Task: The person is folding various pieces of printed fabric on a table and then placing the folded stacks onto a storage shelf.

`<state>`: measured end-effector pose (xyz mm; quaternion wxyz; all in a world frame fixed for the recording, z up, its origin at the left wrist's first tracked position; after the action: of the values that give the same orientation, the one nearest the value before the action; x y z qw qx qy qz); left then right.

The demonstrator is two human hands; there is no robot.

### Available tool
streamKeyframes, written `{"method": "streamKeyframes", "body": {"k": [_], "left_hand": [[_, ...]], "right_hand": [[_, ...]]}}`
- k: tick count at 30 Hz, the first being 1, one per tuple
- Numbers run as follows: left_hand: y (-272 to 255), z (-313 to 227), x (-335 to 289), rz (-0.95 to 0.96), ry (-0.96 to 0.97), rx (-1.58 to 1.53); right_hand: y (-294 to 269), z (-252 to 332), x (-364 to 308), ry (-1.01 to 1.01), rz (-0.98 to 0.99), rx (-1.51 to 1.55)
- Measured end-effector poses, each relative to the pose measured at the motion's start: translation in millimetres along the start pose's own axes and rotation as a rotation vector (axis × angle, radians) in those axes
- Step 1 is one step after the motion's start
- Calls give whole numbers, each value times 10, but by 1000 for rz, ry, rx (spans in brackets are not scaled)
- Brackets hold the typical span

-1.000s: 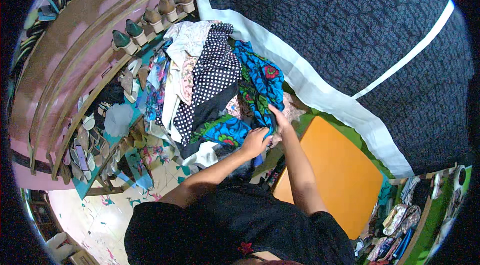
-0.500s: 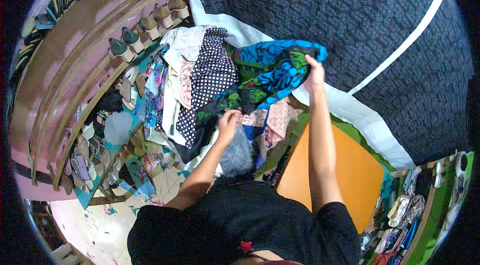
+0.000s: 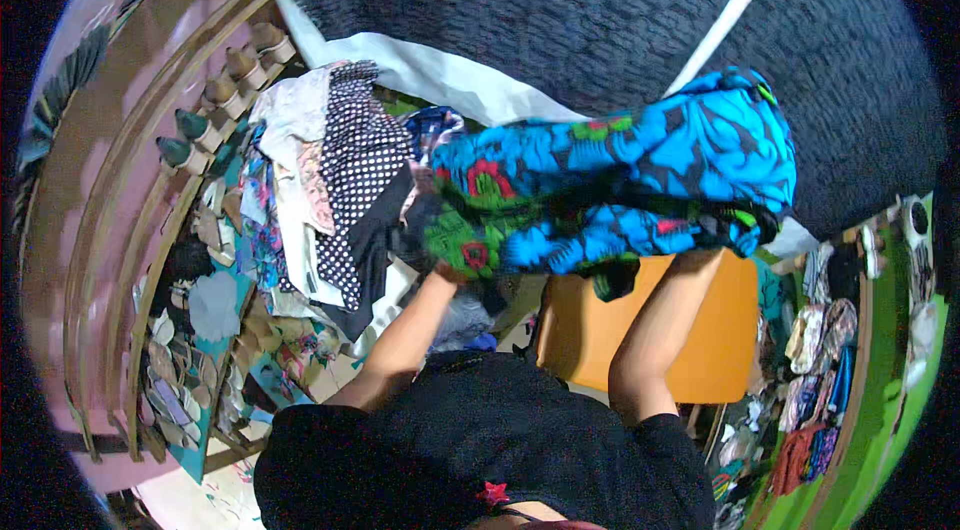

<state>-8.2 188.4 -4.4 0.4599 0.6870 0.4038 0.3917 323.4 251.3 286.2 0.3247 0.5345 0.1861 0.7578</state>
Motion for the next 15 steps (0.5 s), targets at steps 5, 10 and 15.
{"method": "streamKeyframes", "body": {"k": [5, 10, 15], "left_hand": [[748, 518, 291, -38, -131, 64], [1185, 650, 904, -4, -232, 136], [1491, 1150, 1423, -207, -450, 424]], "right_hand": [[40, 643, -817, -165, -167, -123], [130, 1196, -1524, -305, -306, -223], [18, 2062, -2390, -387, -543, -470]]}}
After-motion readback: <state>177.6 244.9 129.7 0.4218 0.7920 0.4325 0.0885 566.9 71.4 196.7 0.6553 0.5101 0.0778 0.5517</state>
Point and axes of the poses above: each hand's wrist, its own x-axis towards the middle knuckle, its own y-axis out of the palm, z = x × y, the point moved 4 cm from there along x, towards the middle knuckle, and after that the axes turned 8 degrees about x, right-handed, at the moved point
